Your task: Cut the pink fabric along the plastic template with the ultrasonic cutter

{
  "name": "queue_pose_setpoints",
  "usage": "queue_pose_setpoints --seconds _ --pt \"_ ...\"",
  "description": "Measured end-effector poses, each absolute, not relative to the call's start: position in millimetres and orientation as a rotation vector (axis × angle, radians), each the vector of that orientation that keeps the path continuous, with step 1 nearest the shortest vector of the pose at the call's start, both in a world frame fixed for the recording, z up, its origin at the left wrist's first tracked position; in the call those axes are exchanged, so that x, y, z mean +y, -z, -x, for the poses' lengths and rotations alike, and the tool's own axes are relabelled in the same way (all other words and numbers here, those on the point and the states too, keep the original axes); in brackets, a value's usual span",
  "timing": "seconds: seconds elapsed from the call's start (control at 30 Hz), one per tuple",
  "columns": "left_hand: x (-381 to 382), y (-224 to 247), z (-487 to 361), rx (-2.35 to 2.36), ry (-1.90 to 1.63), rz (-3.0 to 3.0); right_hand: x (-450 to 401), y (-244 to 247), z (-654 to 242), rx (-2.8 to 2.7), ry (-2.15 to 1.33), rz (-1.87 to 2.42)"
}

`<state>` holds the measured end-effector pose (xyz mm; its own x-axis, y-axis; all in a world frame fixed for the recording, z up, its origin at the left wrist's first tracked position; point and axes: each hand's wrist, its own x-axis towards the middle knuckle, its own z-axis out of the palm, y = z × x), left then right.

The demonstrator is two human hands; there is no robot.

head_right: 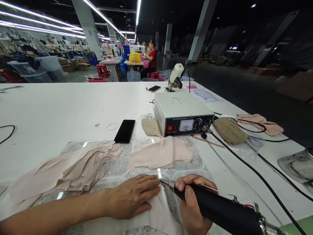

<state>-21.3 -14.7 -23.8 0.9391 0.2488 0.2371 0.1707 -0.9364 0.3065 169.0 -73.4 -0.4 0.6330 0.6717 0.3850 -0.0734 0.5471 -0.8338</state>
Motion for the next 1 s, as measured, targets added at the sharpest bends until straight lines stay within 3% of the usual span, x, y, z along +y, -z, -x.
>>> queue_pose_setpoints --seconds 1.0 --pt "-9.5 15.7 22.6 0.297 -0.347 -2.828 -56.7 4.5 -176.8 -0.609 -0.699 0.829"
